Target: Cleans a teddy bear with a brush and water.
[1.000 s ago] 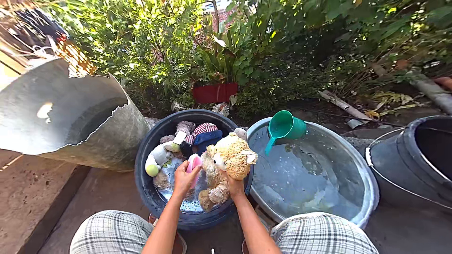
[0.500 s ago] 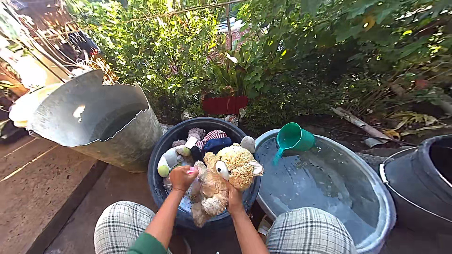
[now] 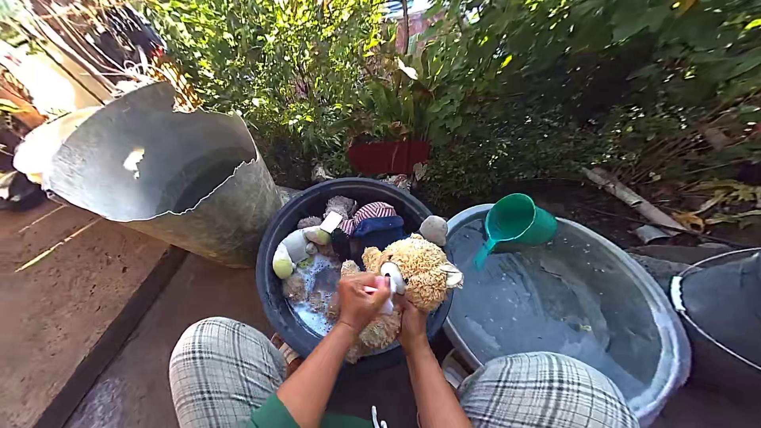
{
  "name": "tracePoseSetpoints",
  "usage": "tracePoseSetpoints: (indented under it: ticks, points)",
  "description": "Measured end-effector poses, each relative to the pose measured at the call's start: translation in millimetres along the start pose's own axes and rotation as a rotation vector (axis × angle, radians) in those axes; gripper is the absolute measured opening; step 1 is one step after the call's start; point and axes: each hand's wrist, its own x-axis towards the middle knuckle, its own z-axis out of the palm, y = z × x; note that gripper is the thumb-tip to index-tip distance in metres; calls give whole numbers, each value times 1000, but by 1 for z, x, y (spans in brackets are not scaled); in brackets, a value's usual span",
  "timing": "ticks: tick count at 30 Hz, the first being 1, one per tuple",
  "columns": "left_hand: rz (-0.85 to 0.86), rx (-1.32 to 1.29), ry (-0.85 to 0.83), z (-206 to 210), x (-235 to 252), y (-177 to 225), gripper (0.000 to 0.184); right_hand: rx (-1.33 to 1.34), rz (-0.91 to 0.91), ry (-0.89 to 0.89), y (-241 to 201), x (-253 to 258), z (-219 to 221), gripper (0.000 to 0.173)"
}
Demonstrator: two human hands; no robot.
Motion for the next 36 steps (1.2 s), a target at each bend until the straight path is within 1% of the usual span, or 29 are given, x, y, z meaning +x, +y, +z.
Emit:
tracePoseSetpoints:
  ticks: [1,3,4,5,6,8,9,10,11,12,14,15,16,17,19,20,21,22,23,25,26,27,28,30,31,32,34,35,36]
  points:
    - [-56,18,-53,4,-11,-11,39,4,2,-1,0,-2,2,20]
    - [-388,148,-218,0,-24,-49,43,6,2,-14,-1,-4,1,32]
    - [-552,216,-259,-5,-23,-64,48,-4,-8,-10,-4,-4,1,38]
    - [-633,236,-233,-9,-18,-68,50,-16,-25,2,-6,-3,1,40]
    - [-602,197,-145,-12,-12,-59,51,-27,-41,12,-8,-2,0,40]
    - [-331,-23,84,-12,0,-20,44,-47,-43,20,-2,-3,-5,33]
    - [-207,-182,142,-8,5,-1,39,-45,-42,8,1,-2,-6,29]
    - [-128,-292,136,-1,4,9,36,-36,-45,0,2,-1,-5,24]
    - [-112,-289,89,8,-4,6,37,-32,-44,-8,2,0,-5,21]
    - [-154,-188,14,14,-17,-9,40,-35,-39,-15,0,-1,-5,21]
    - [-450,65,-231,12,-29,-50,48,-34,-20,-3,-8,0,-4,29]
    - [-614,162,-309,9,-29,-64,52,-31,-12,9,-8,0,-5,34]
    - [-687,209,-302,5,-24,-66,54,-24,-18,22,-8,2,-7,36]
    - [-642,190,-221,2,-15,-54,53,-12,-27,27,-9,5,-8,36]
    - [-338,20,22,0,-2,-11,44,6,-21,22,-3,1,-11,30]
    - [-191,-97,100,4,0,6,39,14,-16,14,0,0,-11,25]
    - [-88,-157,118,10,-2,13,38,16,-9,6,-1,-2,-8,19]
    - [-49,-128,88,17,-11,8,40,26,1,-4,-4,-5,-5,15]
    - [-81,-36,14,19,-22,-3,42,33,6,-11,-7,-7,-4,14]
    - [-372,167,-233,12,-29,-31,49,48,10,4,-10,-4,-6,18]
    - [-510,234,-307,6,-28,-41,53,40,11,12,-8,-3,-8,22]
    - [-549,266,-291,1,-23,-41,53,36,3,20,-8,0,-10,25]
    - [-478,249,-204,-3,-17,-29,52,37,-4,23,-8,2,-11,25]
    - [-153,91,11,-2,-11,7,42,48,1,16,-5,-3,-14,18]
    - [-26,10,52,3,-11,20,38,59,7,1,-6,-6,-13,14]
    - [30,-15,36,11,-17,23,36,63,13,-15,-8,-7,-11,15]
    - [-41,112,-47,22,-36,0,39,51,3,-15,-8,-5,-7,16]
    - [-196,179,-156,19,-38,-17,44,28,-4,-16,-8,-2,-9,16]
    - [-371,242,-275,13,-35,-32,49,6,-8,-16,-7,0,-10,26]
